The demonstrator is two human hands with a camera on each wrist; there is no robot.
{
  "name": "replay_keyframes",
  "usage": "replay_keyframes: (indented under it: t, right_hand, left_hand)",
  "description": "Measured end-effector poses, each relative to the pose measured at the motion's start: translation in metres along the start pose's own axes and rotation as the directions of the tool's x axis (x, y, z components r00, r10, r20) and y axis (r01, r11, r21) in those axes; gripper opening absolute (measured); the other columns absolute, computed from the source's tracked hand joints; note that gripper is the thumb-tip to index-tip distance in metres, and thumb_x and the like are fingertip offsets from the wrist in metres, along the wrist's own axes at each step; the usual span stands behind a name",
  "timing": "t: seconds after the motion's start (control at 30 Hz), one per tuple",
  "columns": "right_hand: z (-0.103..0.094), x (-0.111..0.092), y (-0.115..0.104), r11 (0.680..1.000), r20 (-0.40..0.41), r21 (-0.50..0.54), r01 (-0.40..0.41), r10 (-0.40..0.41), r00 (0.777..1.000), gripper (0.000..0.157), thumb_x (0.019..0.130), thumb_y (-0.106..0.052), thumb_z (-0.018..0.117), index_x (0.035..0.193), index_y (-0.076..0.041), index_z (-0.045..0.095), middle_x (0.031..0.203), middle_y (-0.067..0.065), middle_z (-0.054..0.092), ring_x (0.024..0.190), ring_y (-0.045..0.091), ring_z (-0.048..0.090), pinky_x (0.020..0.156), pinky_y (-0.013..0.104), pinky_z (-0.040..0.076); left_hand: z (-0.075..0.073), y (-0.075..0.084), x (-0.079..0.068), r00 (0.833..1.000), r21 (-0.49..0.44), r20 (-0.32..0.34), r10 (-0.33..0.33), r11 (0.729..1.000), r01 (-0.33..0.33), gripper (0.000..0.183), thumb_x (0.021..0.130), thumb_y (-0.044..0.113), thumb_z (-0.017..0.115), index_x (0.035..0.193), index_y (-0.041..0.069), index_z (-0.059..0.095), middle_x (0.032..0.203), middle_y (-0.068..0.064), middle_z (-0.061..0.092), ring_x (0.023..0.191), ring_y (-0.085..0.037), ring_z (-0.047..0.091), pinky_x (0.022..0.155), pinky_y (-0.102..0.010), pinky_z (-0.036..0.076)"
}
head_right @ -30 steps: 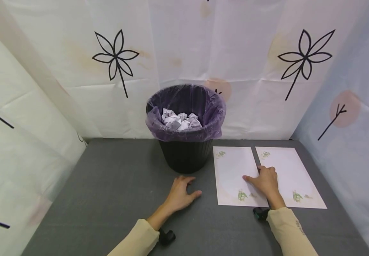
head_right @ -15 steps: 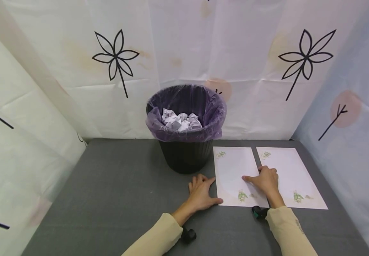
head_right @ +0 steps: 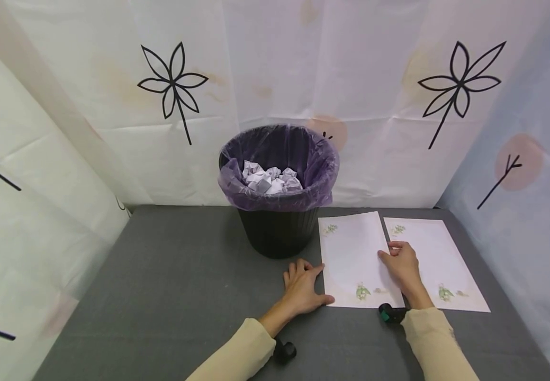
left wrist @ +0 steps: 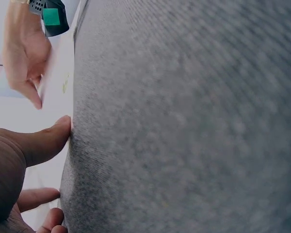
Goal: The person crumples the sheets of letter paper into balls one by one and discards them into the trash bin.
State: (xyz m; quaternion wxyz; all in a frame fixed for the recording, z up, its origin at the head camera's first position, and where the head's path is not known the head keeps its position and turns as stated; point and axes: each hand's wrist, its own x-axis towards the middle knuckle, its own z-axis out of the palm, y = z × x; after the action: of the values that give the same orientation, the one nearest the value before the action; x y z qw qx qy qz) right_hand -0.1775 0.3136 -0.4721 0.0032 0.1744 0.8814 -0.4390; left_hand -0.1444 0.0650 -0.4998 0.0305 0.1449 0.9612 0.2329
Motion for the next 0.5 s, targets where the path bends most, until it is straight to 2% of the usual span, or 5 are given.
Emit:
replay_keyframes:
  t: [0.1, 0.2, 0.33, 0.4, 0.5]
  right_hand:
    - [-0.005, -0.002, 0.000, 0.998, 0.030, 0.065, 0.020, -0.022, 0.999, 0.053, 0.103, -0.012, 0.057, 0.145, 0.015, 0.038, 0.114, 0.021, 0.053, 0.089, 0.018, 0.049, 0.063, 0.019, 0.043]
    - [-0.010, -0.006, 0.001, 0.990, 0.041, 0.140, 0.022, -0.028, 0.999, 0.050, 0.104, -0.010, 0.055, 0.144, 0.015, 0.039, 0.116, 0.017, 0.054, 0.088, 0.011, 0.051, 0.066, 0.017, 0.047]
    - [-0.014, -0.012, 0.004, 0.957, 0.046, 0.288, 0.015, -0.030, 0.998, 0.045, 0.105, -0.008, 0.055, 0.140, 0.015, 0.040, 0.101, -0.005, 0.062, 0.083, 0.000, 0.058, 0.068, 0.020, 0.053]
    - [-0.016, -0.016, 0.007, 0.926, 0.055, 0.377, 0.017, -0.041, 0.998, 0.040, 0.104, -0.007, 0.056, 0.136, 0.014, 0.042, 0.093, -0.017, 0.061, 0.083, -0.003, 0.059, 0.068, 0.020, 0.053]
    - [-0.020, -0.022, 0.011, 0.820, 0.089, 0.572, 0.017, -0.082, 0.993, 0.023, 0.102, -0.002, 0.060, 0.123, 0.004, 0.053, 0.092, -0.020, 0.065, 0.086, -0.002, 0.062, 0.069, 0.020, 0.054]
  left_hand:
    - [-0.001, 0.002, 0.000, 1.000, -0.006, 0.003, -0.024, 1.000, 0.024, 0.084, 0.072, 0.050, 0.090, 0.144, 0.022, 0.059, 0.112, 0.000, 0.048, 0.101, -0.020, 0.039, 0.085, -0.036, 0.032]
    - [-0.002, 0.005, 0.001, 0.999, -0.025, 0.004, -0.045, 0.999, 0.045, 0.085, 0.073, 0.048, 0.090, 0.145, 0.018, 0.057, 0.114, -0.002, 0.049, 0.104, -0.021, 0.041, 0.088, -0.038, 0.034]
    - [-0.003, 0.007, 0.002, 0.999, -0.115, -0.030, -0.033, 0.993, 0.030, 0.071, 0.079, 0.042, 0.087, 0.139, 0.015, 0.060, 0.114, -0.005, 0.054, 0.107, -0.024, 0.048, 0.091, -0.040, 0.039]
    - [-0.005, 0.008, 0.002, 0.998, -0.225, -0.069, -0.015, 0.974, -0.001, 0.059, 0.085, 0.031, 0.083, 0.136, 0.012, 0.061, 0.116, -0.007, 0.061, 0.109, -0.025, 0.055, 0.093, -0.040, 0.043]
    - [-0.010, 0.010, 0.002, 0.987, -0.358, -0.160, 0.024, 0.930, -0.080, 0.046, 0.090, 0.014, 0.076, 0.133, 0.008, 0.062, 0.119, -0.009, 0.069, 0.111, -0.026, 0.064, 0.092, -0.040, 0.051]
